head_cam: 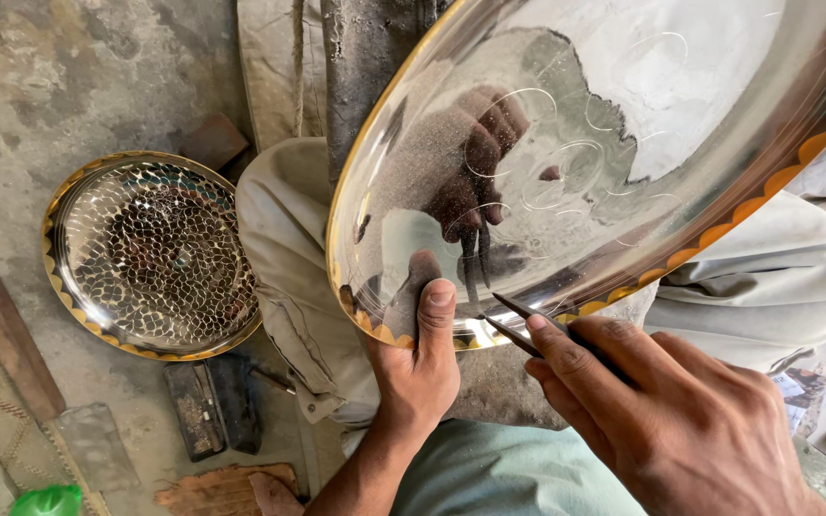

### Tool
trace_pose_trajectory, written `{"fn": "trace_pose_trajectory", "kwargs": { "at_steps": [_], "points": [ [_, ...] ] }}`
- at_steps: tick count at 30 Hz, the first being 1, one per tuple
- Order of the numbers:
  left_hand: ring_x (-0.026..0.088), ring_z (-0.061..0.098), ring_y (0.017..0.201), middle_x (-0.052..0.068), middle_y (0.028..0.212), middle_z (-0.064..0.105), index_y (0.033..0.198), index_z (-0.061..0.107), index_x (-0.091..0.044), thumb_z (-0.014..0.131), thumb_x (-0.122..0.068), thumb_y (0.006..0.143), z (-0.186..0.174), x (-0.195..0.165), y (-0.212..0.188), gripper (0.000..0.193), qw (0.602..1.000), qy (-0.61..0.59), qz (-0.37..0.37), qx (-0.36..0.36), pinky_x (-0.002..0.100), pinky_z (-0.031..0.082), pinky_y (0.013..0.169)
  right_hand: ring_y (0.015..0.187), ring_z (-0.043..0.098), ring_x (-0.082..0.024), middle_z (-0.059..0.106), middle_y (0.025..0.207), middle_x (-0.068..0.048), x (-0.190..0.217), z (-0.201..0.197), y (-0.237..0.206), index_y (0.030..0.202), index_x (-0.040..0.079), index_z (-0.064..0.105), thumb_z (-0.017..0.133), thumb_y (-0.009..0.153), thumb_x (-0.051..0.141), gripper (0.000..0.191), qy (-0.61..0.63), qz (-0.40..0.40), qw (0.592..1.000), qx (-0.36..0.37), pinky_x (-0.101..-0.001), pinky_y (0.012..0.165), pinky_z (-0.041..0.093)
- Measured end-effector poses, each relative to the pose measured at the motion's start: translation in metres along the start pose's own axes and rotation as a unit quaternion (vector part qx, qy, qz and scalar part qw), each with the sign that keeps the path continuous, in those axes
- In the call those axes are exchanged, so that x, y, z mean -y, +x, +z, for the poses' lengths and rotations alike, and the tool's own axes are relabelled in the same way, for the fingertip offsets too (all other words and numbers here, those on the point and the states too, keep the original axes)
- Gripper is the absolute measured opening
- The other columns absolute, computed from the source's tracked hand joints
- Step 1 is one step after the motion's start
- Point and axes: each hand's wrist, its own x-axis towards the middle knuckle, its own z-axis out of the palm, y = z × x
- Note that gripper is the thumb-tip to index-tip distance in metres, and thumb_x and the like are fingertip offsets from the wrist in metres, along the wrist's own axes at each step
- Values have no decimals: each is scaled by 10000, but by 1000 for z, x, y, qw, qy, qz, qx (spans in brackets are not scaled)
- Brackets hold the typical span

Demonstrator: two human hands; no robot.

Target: The person uses a metal engraving tool to carve circular patterns into the surface of a polished metal plate. They hold the plate steady with one hand while guiding the tool with the other, creating a series of concentric and overlapping circles.

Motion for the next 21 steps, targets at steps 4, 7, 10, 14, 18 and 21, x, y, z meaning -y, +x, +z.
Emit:
{"fn": "trace_pose_trajectory", "kwargs": {
  "at_steps": [4, 7, 10, 14, 18, 21],
  "points": [
    [150, 628, 953, 47, 1033, 654, 1177, 656, 44, 587, -269, 1111, 1, 1, -1, 327, 1000, -12, -7, 1, 323, 541, 852, 741, 689, -146, 728, 1015, -9, 0, -1, 0, 1297, 166, 727, 739, 870, 400, 487, 12, 5, 1000, 0, -328, 577, 571],
    [166, 632, 1033, 73, 1120, 653, 1227, 635, 51, 586, -269, 1115, 1, 1, -1, 342, 1000, -17, 0, -1, 331, 541, 917, 742, 682, -152, 719, 1016, -12, 2, -3, 1, 1286, 153, 729, 747, 875, 384, 472, 12, -1, 1000, -17, -335, 584, 564],
    [178, 637, 1086, 92, 1181, 648, 1263, 617, 58, 583, -271, 1109, 1, 3, -2, 366, 1000, -24, -4, 1, 335, 543, 950, 750, 682, -163, 712, 1014, -14, 3, -5, 2, 1266, 138, 727, 752, 873, 365, 454, 18, -6, 999, -29, -340, 592, 559],
    [179, 642, 1091, 91, 1180, 658, 1268, 622, 64, 587, -255, 1108, 0, 7, -5, 359, 1000, -13, -13, 0, 335, 539, 972, 749, 688, -158, 707, 990, 0, 6, -4, 2, 1254, 136, 732, 763, 875, 372, 448, 25, 8, 1000, -18, -342, 597, 562],
    [193, 628, 1145, 112, 1258, 652, 1323, 610, 89, 604, -228, 1096, 0, 13, -9, 390, 997, -63, -51, -6, 335, 512, 1026, 753, 679, -168, 700, 1012, -9, 7, -2, 0, 1271, 130, 721, 742, 891, 358, 444, 19, -2, 1000, -25, -347, 587, 553],
    [212, 631, 1217, 135, 1327, 657, 1351, 602, 99, 602, -221, 1086, -2, 18, -12, 416, 996, -63, -63, -4, 345, 503, 1074, 784, 692, -180, 699, 1034, -16, 5, -1, -1, 1282, 128, 704, 715, 891, 346, 448, 15, -8, 1000, -14, -343, 573, 552]
  ]
}}
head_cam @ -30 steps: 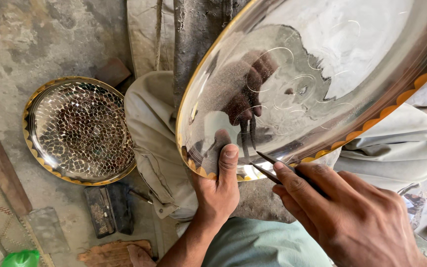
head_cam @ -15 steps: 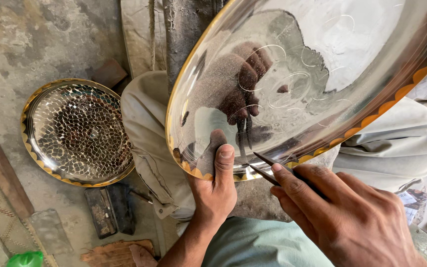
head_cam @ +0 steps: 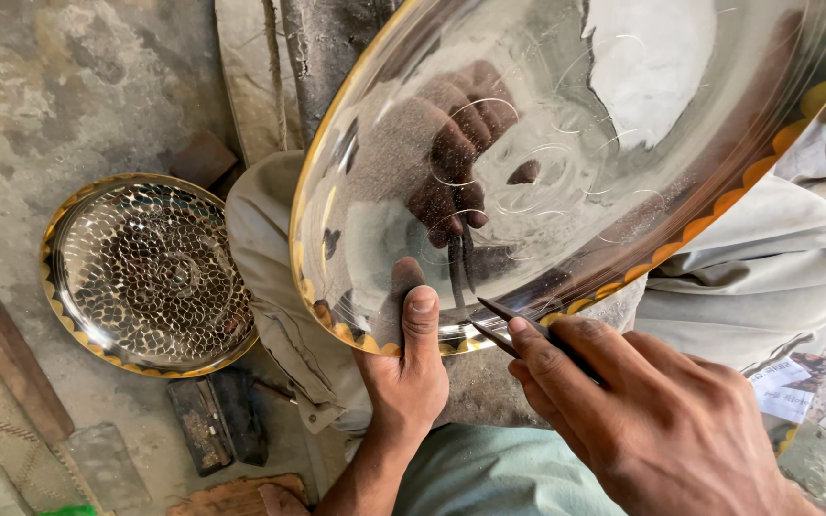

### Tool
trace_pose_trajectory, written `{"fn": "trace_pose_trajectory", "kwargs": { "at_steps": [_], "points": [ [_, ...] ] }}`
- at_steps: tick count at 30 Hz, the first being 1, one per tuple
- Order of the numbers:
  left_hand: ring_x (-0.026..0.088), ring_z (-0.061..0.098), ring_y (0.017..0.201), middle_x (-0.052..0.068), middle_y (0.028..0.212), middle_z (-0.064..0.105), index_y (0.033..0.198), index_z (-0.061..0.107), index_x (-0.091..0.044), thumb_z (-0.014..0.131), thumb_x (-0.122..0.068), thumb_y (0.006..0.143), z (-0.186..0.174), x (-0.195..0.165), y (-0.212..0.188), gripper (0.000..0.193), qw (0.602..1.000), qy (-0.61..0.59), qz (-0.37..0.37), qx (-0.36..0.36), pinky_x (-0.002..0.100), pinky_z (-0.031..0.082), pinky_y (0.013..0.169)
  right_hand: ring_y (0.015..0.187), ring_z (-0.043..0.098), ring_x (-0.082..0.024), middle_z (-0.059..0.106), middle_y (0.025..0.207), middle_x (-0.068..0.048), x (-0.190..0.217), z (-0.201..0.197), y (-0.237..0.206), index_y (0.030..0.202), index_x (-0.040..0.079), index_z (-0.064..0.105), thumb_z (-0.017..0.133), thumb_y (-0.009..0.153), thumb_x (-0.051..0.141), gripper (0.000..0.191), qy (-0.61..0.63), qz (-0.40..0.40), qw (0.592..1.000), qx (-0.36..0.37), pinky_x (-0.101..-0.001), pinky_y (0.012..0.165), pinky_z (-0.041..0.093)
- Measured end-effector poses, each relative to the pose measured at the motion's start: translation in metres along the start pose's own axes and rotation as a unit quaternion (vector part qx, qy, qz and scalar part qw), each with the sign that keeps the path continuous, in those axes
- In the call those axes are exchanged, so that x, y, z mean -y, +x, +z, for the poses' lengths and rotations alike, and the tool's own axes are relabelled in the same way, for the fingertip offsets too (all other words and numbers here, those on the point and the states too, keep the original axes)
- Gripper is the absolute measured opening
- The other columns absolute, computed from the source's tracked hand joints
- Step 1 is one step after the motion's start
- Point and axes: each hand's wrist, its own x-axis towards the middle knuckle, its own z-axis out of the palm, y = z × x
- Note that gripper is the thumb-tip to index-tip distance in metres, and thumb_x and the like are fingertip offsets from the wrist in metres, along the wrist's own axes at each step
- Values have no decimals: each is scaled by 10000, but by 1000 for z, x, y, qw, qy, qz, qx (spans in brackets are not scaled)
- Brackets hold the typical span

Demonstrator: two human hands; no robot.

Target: The person uses a metal engraving tool to carve circular patterns into the surface of a polished metal plate. They hold the plate steady with one hand while guiding the tool with the other, creating a series of concentric and overlapping circles.

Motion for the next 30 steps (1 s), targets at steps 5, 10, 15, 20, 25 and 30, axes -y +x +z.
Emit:
{"fn": "trace_pose_trajectory", "kwargs": {
  "at_steps": [5, 10, 15, 20, 25, 30],
  "points": [
    [220, 626, 1259, 160, 1355, 655, 1367, 592, 106, 589, -229, 1081, -3, 6, -2, 440, 1000, -15, -21, 6, 360, 509, 1094, 777, 688, -190, 707, 1049, -19, -4, 2, 2, 1337, 131, 682, 684, 906, 352, 484, -7, -5, 999, 31, -338, 524, 531],
    [214, 622, 1266, 164, 1367, 649, 1380, 576, 114, 581, -239, 1081, -3, 10, -2, 462, 1000, -18, -14, 11, 349, 508, 1093, 794, 709, -195, 718, 1021, -16, -8, 5, 4, 1323, 136, 682, 670, 917, 354, 461, 3, 3, 997, 74, -346, 542, 562],
    [200, 621, 1236, 167, 1341, 664, 1368, 589, 124, 596, -235, 1074, -2, 13, -2, 464, 999, -31, -17, 1, 340, 507, 1074, 764, 716, -198, 713, 988, -15, -10, 2, 11, 1311, 141, 688, 668, 912, 413, 484, 3, 20, 994, 107, -345, 517, 576],
    [185, 622, 1230, 152, 1337, 661, 1359, 586, 125, 592, -231, 1075, -2, 17, -2, 455, 999, -34, -10, 3, 333, 505, 1075, 634, 704, -160, 694, 983, 21, -11, -4, 27, 1317, 230, 710, 692, 866, 478, 515, 34, 123, 974, 187, -345, 473, 580],
    [188, 593, 1222, 168, 1344, 635, 1354, 582, 140, 581, -216, 1091, 1, 19, -2, 442, 999, -35, -11, -7, 324, 468, 1088, 601, 666, -149, 672, 973, 3, 4, -4, 24, 1217, 233, 740, 674, 881, 482, 424, 39, 188, 971, 140, -327, 517, 589],
    [163, 565, 1170, 116, 1296, 602, 1283, 573, 118, 541, -244, 1092, 5, 9, 0, 411, 999, -30, -25, 8, 303, 458, 1037, 553, 685, -244, 697, 789, -33, 25, 5, 21, 1282, 147, 696, 670, 907, 361, 433, 7, 244, 969, 40, -412, 463, 553]
  ]
}}
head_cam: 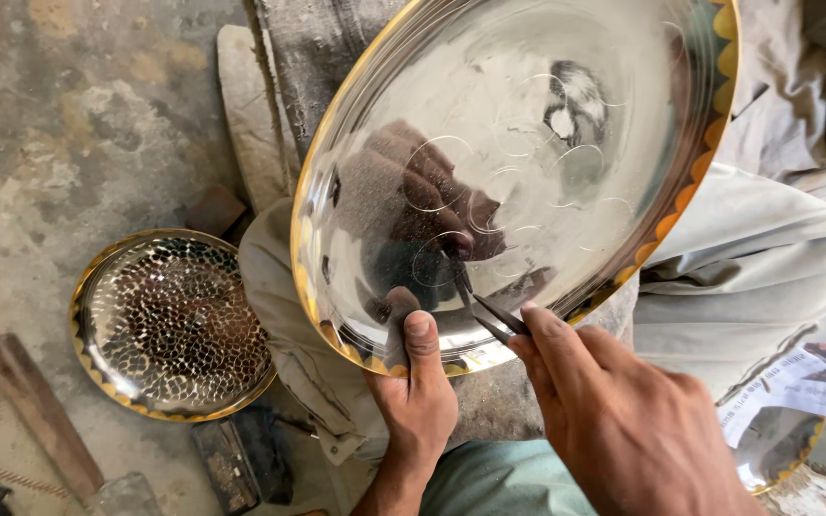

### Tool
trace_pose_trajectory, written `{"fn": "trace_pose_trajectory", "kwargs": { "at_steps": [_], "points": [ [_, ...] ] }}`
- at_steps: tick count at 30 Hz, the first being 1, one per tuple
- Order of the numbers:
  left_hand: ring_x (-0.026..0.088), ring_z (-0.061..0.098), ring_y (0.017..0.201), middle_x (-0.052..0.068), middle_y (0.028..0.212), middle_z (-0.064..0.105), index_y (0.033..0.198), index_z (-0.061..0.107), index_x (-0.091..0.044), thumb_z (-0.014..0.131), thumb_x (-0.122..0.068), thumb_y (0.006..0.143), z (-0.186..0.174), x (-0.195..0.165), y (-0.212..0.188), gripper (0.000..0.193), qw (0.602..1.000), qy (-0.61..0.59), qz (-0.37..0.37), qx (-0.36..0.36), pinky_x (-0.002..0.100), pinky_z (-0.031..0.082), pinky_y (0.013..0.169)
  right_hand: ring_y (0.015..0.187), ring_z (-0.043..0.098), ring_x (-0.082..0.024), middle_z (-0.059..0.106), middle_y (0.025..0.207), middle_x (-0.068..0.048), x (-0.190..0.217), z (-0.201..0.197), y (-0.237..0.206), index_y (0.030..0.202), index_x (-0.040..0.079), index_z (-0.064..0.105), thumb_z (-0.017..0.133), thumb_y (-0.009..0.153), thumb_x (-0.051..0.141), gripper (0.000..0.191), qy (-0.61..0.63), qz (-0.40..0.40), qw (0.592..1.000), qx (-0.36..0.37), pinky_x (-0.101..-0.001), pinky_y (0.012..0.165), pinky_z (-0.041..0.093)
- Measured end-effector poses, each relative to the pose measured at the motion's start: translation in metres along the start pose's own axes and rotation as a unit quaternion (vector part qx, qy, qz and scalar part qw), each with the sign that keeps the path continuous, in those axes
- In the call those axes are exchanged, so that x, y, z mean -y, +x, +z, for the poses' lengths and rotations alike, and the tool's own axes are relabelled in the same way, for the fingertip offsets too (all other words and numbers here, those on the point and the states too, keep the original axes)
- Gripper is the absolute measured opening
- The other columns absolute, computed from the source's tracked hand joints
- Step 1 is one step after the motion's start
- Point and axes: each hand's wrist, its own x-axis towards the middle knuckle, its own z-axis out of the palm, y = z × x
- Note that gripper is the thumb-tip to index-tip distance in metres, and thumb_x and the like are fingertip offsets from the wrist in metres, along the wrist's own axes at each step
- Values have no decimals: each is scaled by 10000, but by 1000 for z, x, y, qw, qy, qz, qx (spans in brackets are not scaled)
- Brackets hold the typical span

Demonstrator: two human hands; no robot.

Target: The person uses a metal engraving tool to carve circular patterns into the surface of a polished metal plate. They hold the plate steady with one hand while guiding the tool with the other, creating a series of concentric and overlapping circles.

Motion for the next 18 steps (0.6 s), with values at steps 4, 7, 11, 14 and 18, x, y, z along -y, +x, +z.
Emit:
{"fn": "trace_pose_trajectory", "kwargs": {
  "at_steps": [4, 7, 11, 14, 18],
  "points": [
    [121, 551, 978, 43, 1065, 592, 1104, 605, 68, 517, -236, 1125, 2, -15, 5, 317, 999, -10, 10, 39, 274, 488, 885, 542, 696, -289, 688, 785, -92, 15, -1, -3, 1190, 51, 669, 701, 897, 255, 359, 29, 2, 998, -50, -433, 419, 554],
    [107, 548, 886, 16, 971, 585, 1056, 607, 41, 516, -224, 1123, 5, -24, 8, 288, 999, -7, 10, 49, 265, 486, 799, 585, 704, -303, 681, 799, -105, 21, -1, -3, 1209, 38, 658, 678, 887, 215, 368, 26, 16, 998, -47, -431, 416, 558],
    [111, 540, 894, 13, 979, 579, 1052, 589, 35, 541, -209, 1116, 12, -32, 10, 257, 998, -33, 23, 39, 268, 492, 810, 573, 706, -237, 666, 847, -85, 21, 9, -7, 1264, 35, 636, 615, 888, 119, 386, -26, 4, 1000, 1, -380, 451, 576],
    [115, 540, 904, 19, 1007, 599, 1075, 605, 36, 546, -202, 1096, 15, -36, 11, 246, 998, -43, 21, 32, 268, 482, 811, 615, 694, -159, 643, 855, -64, 25, 19, -17, 1320, -31, 638, 613, 869, 80, 465, -145, -95, 984, -34, -340, 490, 556],
    [134, 556, 887, 24, 976, 582, 1059, 583, 18, 539, -210, 1102, 16, -41, 14, 236, 999, -14, 40, 33, 287, 470, 796, 596, 609, -84, 582, 794, -7, 15, 17, -22, 1254, 14, 706, 668, 880, 86, 383, -230, -245, 930, -147, -254, 472, 523]
  ]
}}
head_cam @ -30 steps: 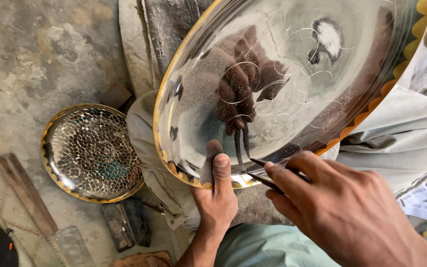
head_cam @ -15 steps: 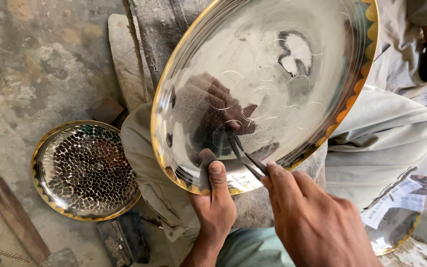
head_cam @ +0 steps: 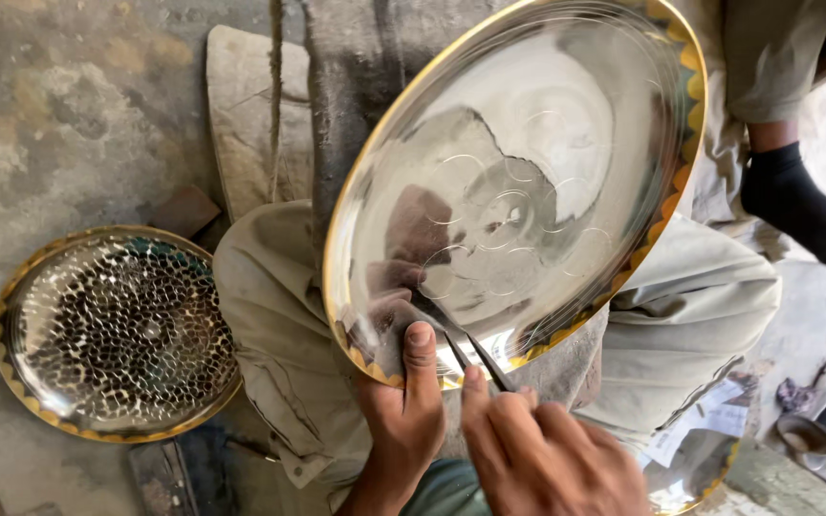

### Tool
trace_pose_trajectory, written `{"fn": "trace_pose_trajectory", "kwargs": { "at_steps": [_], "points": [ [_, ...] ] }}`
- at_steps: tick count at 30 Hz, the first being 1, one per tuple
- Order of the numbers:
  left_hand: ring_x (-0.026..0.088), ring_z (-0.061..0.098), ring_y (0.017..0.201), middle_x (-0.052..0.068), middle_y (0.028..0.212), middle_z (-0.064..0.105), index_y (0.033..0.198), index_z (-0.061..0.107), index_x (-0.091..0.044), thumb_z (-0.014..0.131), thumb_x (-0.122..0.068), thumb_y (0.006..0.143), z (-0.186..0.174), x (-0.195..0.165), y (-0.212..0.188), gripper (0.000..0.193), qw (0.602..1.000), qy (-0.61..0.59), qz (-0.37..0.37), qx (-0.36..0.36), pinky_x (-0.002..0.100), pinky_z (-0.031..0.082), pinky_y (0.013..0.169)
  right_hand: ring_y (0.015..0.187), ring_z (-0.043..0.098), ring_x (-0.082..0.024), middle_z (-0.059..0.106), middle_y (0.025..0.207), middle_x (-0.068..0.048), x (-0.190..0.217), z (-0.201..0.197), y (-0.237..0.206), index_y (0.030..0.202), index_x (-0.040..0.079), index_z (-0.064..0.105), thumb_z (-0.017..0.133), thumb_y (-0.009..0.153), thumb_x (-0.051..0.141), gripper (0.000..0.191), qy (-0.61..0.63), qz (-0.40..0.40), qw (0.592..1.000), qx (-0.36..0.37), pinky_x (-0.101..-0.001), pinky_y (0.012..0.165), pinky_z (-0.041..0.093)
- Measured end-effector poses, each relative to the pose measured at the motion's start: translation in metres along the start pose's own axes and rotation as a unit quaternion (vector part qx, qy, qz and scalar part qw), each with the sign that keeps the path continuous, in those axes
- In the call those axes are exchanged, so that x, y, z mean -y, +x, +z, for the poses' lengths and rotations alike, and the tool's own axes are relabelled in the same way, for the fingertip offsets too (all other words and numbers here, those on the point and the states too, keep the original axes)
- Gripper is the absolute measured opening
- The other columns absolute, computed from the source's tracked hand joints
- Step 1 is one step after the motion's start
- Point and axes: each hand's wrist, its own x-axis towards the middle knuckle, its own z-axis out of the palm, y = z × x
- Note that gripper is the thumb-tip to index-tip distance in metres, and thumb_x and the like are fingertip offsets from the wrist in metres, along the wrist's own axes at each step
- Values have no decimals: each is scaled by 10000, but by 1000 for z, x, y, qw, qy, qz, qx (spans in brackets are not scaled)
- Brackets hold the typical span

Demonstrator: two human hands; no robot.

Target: The person uses a metal engraving tool to carve circular patterns into the surface of a polished metal plate. They hold the plate steady with one hand while guiding the tool with the other, creating a series of concentric and overlapping circles.

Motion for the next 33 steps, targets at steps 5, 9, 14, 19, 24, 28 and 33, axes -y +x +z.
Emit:
{"fn": "trace_pose_trajectory", "kwargs": {
  "at_steps": [5, 9, 14, 19, 24, 28, 33],
  "points": [
    [143, 515, 775, 19, 854, 528, 989, 568, -7, 531, -246, 1104, 0, -3, 4, 268, 998, 52, 27, -8, 310, 449, 682, 683, 647, -131, 663, 894, -59, -70, 5, 1, 1156, 40, 743, 715, 793, 207, 401, 61, -226, 972, 24, -272, 467, 544],
    [132, 494, 715, 5, 771, 500, 896, 552, -25, 531, -276, 1102, 1, -1, 7, 326, 998, 62, 12, 0, 313, 420, 635, 830, 630, -190, 626, 1022, -37, -103, 11, 22, 1017, 64, 753, 717, 807, 180, 242, 26, -358, 931, 60, -309, 550, 518],
    [132, 475, 739, 10, 801, 479, 905, 523, -20, 520, -290, 1123, 4, 2, 7, 347, 998, 46, 32, -3, 316, 424, 645, 793, 579, -230, 567, 1003, -61, -102, 1, 52, 619, -3, 652, 752, 808, 87, 232, -60, -486, 846, 212, -341, 508, 481],
    [106, 476, 666, -11, 725, 473, 859, 534, -42, 513, -293, 1108, 4, 4, 8, 354, 1000, 24, 6, 12, 308, 386, 582, 652, 578, -179, 613, 872, -113, -85, -11, 51, 824, -121, 712, 703, 859, 119, 242, -97, -486, 866, 63, -297, 437, 414],
    [108, 457, 640, -11, 703, 459, 830, 517, -42, 520, -292, 1107, 5, 6, 10, 373, 1000, 27, 3, 11, 311, 361, 570, 475, 603, -176, 669, 749, -161, -93, -6, 48, 929, -84, 703, 609, 874, 199, 304, -97, -450, 888, 28, -307, 382, 482],
    [128, 491, 677, 1, 741, 488, 855, 532, -29, 524, -293, 1116, 7, 6, 9, 371, 999, 31, 23, 7, 314, 411, 603, 467, 547, -137, 644, 770, -124, -97, 6, 37, 1197, -56, 673, 614, 897, 127, 356, -68, -413, 906, 57, -294, 370, 464],
    [143, 606, 718, 28, 791, 614, 963, 612, -4, 529, -282, 1089, 9, 3, 8, 317, 999, 47, 13, 3, 310, 490, 639, 468, 487, -87, 525, 641, -9, -95, 9, 26, 1378, -64, 621, 594, 888, 52, 505, -93, -306, 942, 98, -236, 321, 422]
  ]
}}
